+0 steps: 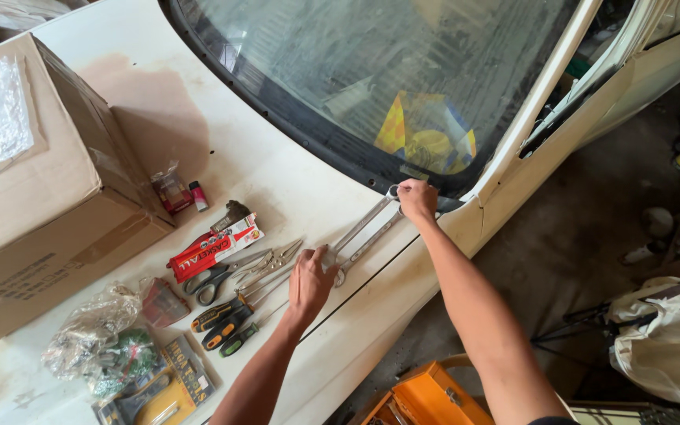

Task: The person repeatedly takes wrenches from an orange toolbox and places them on the hood of a white car. The person arranges the wrenches in a line on the car hood.

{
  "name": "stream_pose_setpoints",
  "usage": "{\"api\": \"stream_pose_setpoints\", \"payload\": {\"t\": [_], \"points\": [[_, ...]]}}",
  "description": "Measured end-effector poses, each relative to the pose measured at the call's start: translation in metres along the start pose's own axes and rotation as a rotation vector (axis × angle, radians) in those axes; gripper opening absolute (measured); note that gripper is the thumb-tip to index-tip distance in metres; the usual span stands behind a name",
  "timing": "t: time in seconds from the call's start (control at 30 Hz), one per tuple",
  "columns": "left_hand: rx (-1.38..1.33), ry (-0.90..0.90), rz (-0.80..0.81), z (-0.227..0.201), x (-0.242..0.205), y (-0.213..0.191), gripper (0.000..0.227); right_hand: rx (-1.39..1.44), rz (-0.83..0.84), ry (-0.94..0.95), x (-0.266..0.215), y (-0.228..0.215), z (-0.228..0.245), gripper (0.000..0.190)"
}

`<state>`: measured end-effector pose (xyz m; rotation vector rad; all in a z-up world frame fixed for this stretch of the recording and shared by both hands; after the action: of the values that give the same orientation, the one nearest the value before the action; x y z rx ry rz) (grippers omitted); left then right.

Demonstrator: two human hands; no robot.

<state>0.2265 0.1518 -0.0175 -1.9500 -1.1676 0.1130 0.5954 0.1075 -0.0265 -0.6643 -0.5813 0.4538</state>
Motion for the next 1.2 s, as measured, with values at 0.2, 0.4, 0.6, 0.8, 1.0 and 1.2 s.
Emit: {"api": "stream_pose_setpoints", "payload": {"t": [0.2, 0.4, 0.6, 0.8, 1.0, 1.2], "points": [[0.001, -0.111, 0.069, -0.002, 0.007, -0.002, 0.041, -0.187, -0.062, 0.026, -0.002, 0.004, 0.005, 0.015], [0.079, -0.108, 0.085, -0.006, 0.016, -0.002, 0.034, -0.214, -0.045, 0.114, -0.001, 0.003, 0.001, 0.016], [0.091, -0.074, 0.044, -0.006, 0.020, 0.003, 0.031, -0.215, 0.002, 0.150, 0.001, 0.005, -0.006, 0.017], [0.091, -0.054, 0.073, -0.002, 0.018, 0.007, 0.035, -0.174, -0.018, 0.131, -0.001, 0.006, -0.006, 0.015], [0.105, -0.044, 0.058, -0.004, 0.016, 0.007, 0.038, -0.126, -0.012, 0.014, -0.019, -0.005, 0.012, 0.036], [0.100, -0.003, 0.009, -0.015, 0.014, -0.004, 0.036, -0.144, -0.148, -0.262, -0.076, -0.058, 0.057, 0.050]]}}
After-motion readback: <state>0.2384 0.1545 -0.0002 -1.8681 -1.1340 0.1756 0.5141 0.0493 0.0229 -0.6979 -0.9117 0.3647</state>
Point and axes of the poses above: each hand's wrist, its own x-axis towards the middle knuckle, its own y-axis out of the palm, z = x × y, the point moved 9 cm from there along x, towards the middle knuckle, and after that the axes turned 4 degrees about x, right-handed, at the moved point
